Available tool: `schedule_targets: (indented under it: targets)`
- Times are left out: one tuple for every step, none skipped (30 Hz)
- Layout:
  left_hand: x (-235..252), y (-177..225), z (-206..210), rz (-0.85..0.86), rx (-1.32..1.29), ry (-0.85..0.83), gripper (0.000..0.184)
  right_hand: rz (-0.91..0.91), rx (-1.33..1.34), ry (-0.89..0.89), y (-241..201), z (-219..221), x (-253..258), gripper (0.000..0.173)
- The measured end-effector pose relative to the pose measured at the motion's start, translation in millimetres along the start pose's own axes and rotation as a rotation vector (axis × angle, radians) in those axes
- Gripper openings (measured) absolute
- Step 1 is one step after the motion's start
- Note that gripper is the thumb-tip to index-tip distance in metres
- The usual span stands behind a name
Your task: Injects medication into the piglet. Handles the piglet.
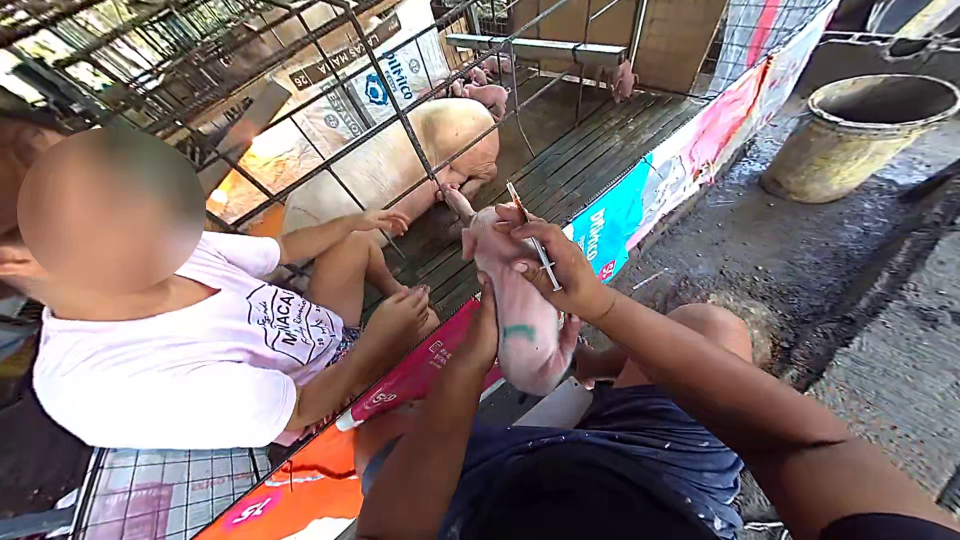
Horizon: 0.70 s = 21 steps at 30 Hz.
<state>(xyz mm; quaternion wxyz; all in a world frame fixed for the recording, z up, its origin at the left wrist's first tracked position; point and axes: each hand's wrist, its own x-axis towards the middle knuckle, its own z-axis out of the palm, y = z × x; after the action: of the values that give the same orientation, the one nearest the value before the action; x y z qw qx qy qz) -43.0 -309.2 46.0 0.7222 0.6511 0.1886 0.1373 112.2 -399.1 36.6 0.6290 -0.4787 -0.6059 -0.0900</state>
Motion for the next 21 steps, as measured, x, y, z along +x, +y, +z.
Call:
schedule_targets:
  targets:
    - [-1, 3, -2, -0.010, 0.081, -0.030, 0.070, 0.007, 0.028, 0.015, 1, 1, -4, 0.044]
    - [-1, 5, -4, -0.005, 0.153, -0.070, 0.070, 0.011, 0.045, 0.026, 2, 1, -6, 0.044]
    - [1, 8, -8, 0.012, 0.215, -0.109, 0.070, 0.013, 0.059, 0.033, 3, 1, -7, 0.044]
    - [2, 9, -12, 0.031, 0.277, -0.139, 0.070, 0.014, 0.068, 0.037, 2, 1, -7, 0.043]
    - [2, 10, -17, 0.046, 0.357, -0.150, 0.069, 0.012, 0.062, 0.040, 1, 2, -8, 0.042]
    - [3, 11, -22, 0.052, 0.458, -0.159, 0.070, 0.009, 0.053, 0.048, 0, 4, -9, 0.041]
    - [5, 14, -27, 0.047, 0.577, -0.177, 0.070, 0.000, 0.033, 0.059, -1, 5, -10, 0.041]
    - [7, 17, -31, 0.041, 0.691, -0.189, 0.069, -0.013, 0.008, 0.078, -1, 7, -12, 0.042]
    - [8, 20, -34, 0.041, 0.772, -0.195, 0.070, -0.031, -0.028, 0.105, -1, 10, -14, 0.042]
    - [8, 24, -36, 0.051, 0.804, -0.199, 0.069, -0.047, -0.062, 0.131, -1, 13, -16, 0.042]
    - [8, 25, -38, 0.079, 0.792, -0.201, 0.067, -0.060, -0.084, 0.154, -2, 16, -17, 0.042]
    - [7, 27, -40, 0.099, 0.719, -0.213, 0.063, -0.071, -0.106, 0.175, -4, 19, -17, 0.040]
    - [5, 27, -41, 0.112, 0.598, -0.233, 0.059, -0.080, -0.122, 0.190, -6, 22, -15, 0.038]
    - [3, 27, -41, 0.109, 0.454, -0.251, 0.056, -0.093, -0.128, 0.201, -7, 24, -13, 0.038]
    - [1, 26, -41, 0.092, 0.313, -0.256, 0.053, -0.104, -0.135, 0.204, -9, 25, -10, 0.037]
    - [-1, 24, -43, 0.077, 0.171, -0.253, 0.052, -0.110, -0.137, 0.198, -11, 25, -6, 0.037]
    - [-1, 20, -46, 0.067, 0.024, -0.255, 0.051, -0.108, -0.129, 0.182, -12, 25, -1, 0.037]
    - [-2, 14, -50, 0.058, -0.131, -0.258, 0.049, -0.101, -0.114, 0.152, -13, 23, 4, 0.038]
    - [-3, 6, -54, 0.047, -0.296, -0.265, 0.046, -0.095, -0.111, 0.108, -15, 21, 9, 0.039]
    - [-4, -3, -57, 0.032, -0.459, -0.280, 0.043, -0.087, -0.124, 0.049, -16, 17, 14, 0.039]
    - [-7, -13, -59, 0.004, -0.596, -0.276, 0.041, -0.078, -0.145, -0.019, -16, 13, 19, 0.039]
